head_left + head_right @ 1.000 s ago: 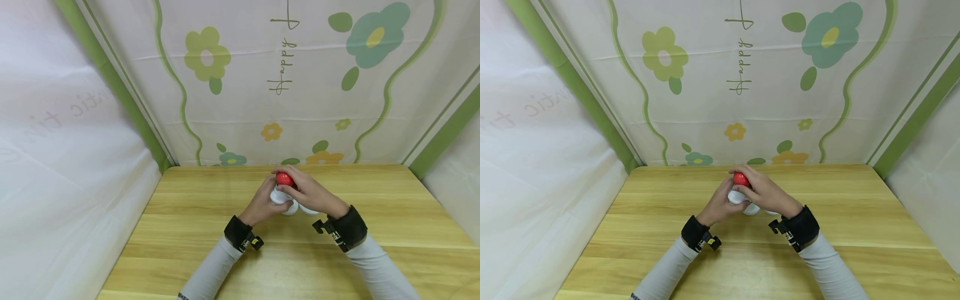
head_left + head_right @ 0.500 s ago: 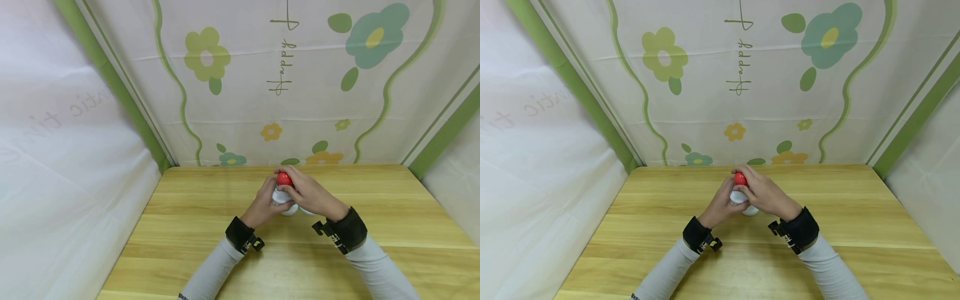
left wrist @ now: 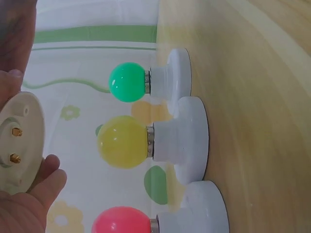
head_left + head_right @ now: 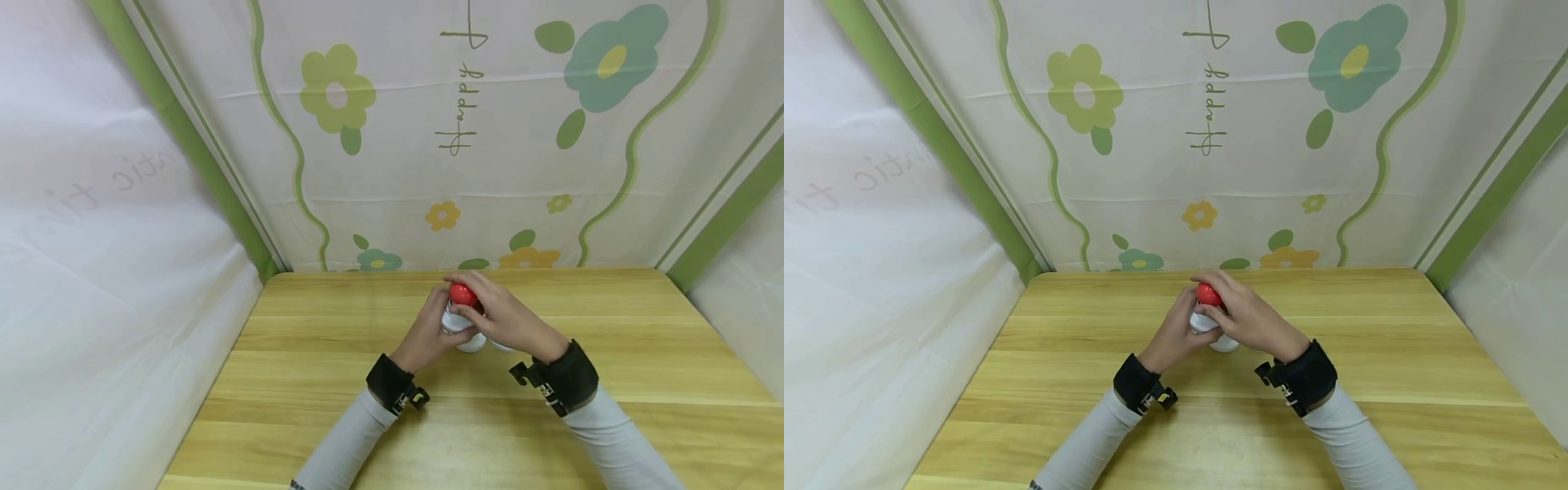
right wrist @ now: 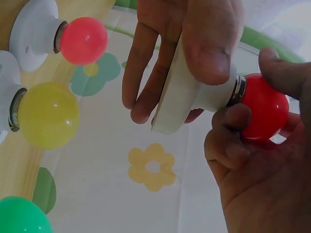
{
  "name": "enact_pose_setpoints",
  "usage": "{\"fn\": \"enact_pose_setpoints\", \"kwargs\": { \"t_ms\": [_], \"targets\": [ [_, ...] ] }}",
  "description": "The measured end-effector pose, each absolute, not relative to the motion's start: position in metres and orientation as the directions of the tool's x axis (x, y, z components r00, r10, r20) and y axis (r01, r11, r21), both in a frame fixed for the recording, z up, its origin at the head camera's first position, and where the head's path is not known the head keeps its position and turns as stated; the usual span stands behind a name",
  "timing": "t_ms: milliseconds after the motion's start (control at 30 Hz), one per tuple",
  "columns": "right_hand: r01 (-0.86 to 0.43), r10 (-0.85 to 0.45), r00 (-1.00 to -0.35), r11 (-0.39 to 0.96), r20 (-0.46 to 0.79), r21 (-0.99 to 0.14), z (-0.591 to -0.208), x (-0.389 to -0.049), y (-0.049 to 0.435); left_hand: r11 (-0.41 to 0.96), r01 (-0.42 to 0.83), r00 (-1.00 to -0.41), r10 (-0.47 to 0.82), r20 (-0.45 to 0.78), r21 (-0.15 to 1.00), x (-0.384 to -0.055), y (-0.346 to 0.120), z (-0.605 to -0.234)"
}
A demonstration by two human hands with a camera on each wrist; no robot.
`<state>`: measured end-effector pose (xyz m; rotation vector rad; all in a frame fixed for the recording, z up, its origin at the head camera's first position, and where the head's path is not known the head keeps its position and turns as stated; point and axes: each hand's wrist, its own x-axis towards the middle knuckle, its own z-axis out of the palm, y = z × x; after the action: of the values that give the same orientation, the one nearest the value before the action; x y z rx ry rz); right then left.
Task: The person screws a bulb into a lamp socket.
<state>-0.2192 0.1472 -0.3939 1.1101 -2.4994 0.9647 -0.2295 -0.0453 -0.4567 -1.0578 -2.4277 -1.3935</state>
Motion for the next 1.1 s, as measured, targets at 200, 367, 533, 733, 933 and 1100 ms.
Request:
{"fn": "enact_pose_setpoints", "kwargs": {
  "t_ms": [200, 367, 533, 733, 933, 1100],
  "targets": [
    [-0.709, -0.557, -0.701, 0.475, 0.446, -0.522, -0.393, -0.220, 0.149, 0.318, 0.618, -0.758, 0.482, 0.439, 0.719, -0.230, -0.048, -0.459],
    [-0.705, -0.533, -0.705, 0.462, 0.467, -0.537, -0.393, -0.222, 0.150, 0.305, 0.627, -0.753, 0.474, 0.457, 0.717, -0.231, -0.050, -0.459],
    [-0.725, -0.527, -0.687, 0.443, 0.500, -0.528, -0.394, -0.223, 0.152, 0.278, 0.613, -0.759, 0.470, 0.452, 0.740, -0.231, -0.052, -0.459],
    [-0.754, -0.530, -0.656, 0.435, 0.537, -0.492, -0.396, -0.224, 0.152, 0.232, 0.613, -0.756, 0.447, 0.477, 0.755, -0.232, -0.056, -0.456],
    [-0.774, -0.528, -0.634, 0.442, 0.566, -0.454, -0.398, -0.225, 0.153, 0.218, 0.678, -0.711, 0.435, 0.553, 0.702, -0.232, -0.061, -0.452],
    [-0.787, -0.524, -0.617, 0.436, 0.587, -0.437, -0.399, -0.225, 0.154, 0.182, 0.703, -0.690, 0.405, 0.600, 0.687, -0.231, -0.066, -0.447]
  ]
}}
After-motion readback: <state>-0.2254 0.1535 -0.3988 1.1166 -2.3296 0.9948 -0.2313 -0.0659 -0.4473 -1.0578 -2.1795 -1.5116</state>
